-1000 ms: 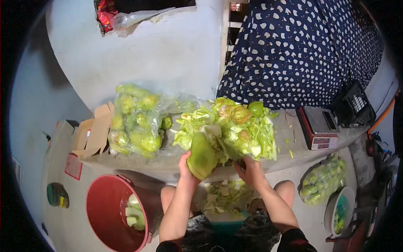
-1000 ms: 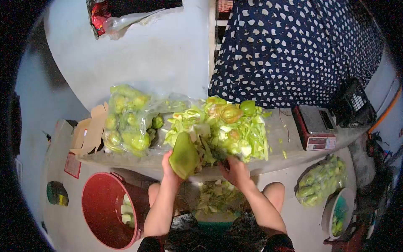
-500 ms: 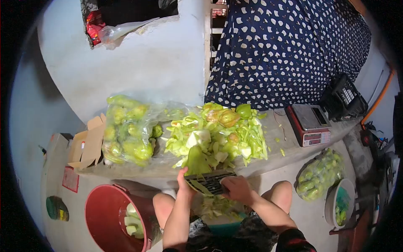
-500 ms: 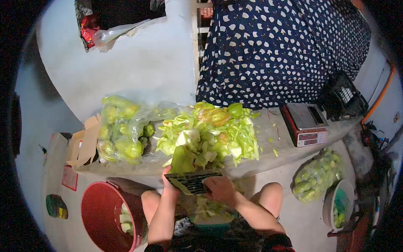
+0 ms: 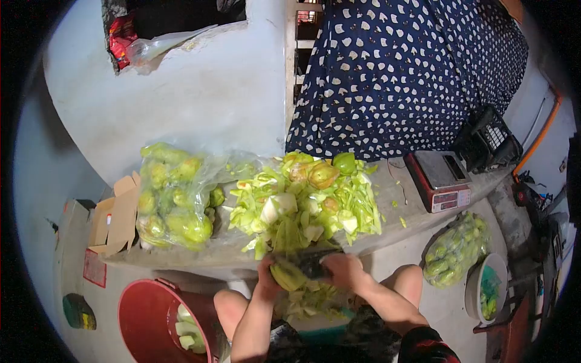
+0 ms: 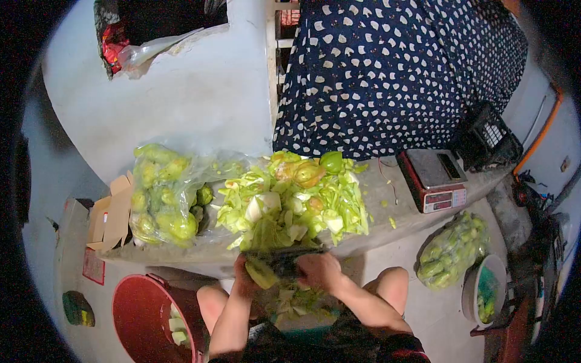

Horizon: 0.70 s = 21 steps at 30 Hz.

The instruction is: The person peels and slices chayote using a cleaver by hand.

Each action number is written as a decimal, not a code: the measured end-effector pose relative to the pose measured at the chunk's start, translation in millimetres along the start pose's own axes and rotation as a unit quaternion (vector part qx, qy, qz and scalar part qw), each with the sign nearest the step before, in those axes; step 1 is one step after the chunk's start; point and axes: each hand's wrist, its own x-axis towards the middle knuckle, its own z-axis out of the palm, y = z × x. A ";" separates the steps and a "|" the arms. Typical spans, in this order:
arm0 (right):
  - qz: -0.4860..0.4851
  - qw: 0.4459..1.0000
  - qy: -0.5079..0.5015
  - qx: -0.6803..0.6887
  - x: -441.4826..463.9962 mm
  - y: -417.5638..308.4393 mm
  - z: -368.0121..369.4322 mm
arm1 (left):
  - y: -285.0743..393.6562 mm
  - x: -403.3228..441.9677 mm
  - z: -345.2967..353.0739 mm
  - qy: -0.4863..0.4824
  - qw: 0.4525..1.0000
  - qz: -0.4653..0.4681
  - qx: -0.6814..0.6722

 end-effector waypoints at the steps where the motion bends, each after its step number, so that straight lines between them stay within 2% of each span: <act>1: -0.002 1.000 0.000 -0.002 0.3 -4.4 -2.8 | 0.5 2.1 6.4 0.025 1.000 0.009 -0.007; 3: -0.062 0.996 0.021 0.054 -5.6 -18.4 -5.5 | -1.5 6.0 3.2 0.055 0.998 0.019 -0.017; 4: -0.029 0.997 -0.068 0.030 -10.0 -16.3 -7.7 | -1.8 8.9 -5.9 0.046 0.999 0.005 -0.021; 6: 0.000 0.998 -0.063 0.026 -5.9 -11.5 -7.0 | -7.1 5.8 -12.6 0.042 0.999 -0.015 -0.027; 8: 0.029 0.998 -0.057 0.019 -2.1 -4.0 -7.9 | -13.1 2.4 -10.6 0.013 0.999 0.038 0.016; 10: 0.094 0.990 -0.102 0.001 -2.5 -0.9 -6.6 | -16.0 3.1 -18.5 -0.012 0.999 0.038 0.015; 11: 0.094 0.990 -0.101 0.000 -5.1 -0.1 -4.8 | -16.6 5.9 -20.7 -0.040 0.998 0.046 0.013; 12: 0.055 0.996 -0.058 0.030 -9.7 -2.1 -2.3 | -15.3 4.7 -5.5 0.007 0.999 0.043 0.016; 13: 0.016 0.998 -0.016 0.061 -13.6 -4.0 -0.6 | -14.3 5.4 -3.6 0.008 0.999 0.042 0.016; 15: 0.018 0.997 -0.036 0.060 -14.8 -7.3 -1.2 | -14.8 3.2 -1.6 0.015 1.000 0.003 -0.012; 17: 0.017 0.996 -0.060 0.059 -11.7 -5.2 -4.4 | -14.9 -6.1 21.0 0.054 0.998 0.016 0.028; 19: 0.108 0.993 -0.041 0.032 -8.7 0.6 -3.6 | -16.8 -9.1 32.5 0.062 0.996 0.037 0.048; 20: 0.105 0.993 -0.016 0.053 -8.9 -0.7 -4.0 | -17.5 -4.6 28.2 -0.001 1.000 0.025 0.006; 21: 0.101 0.993 -0.021 0.054 -10.4 -3.8 -5.2 | -18.2 -5.4 25.7 0.003 1.000 0.030 0.002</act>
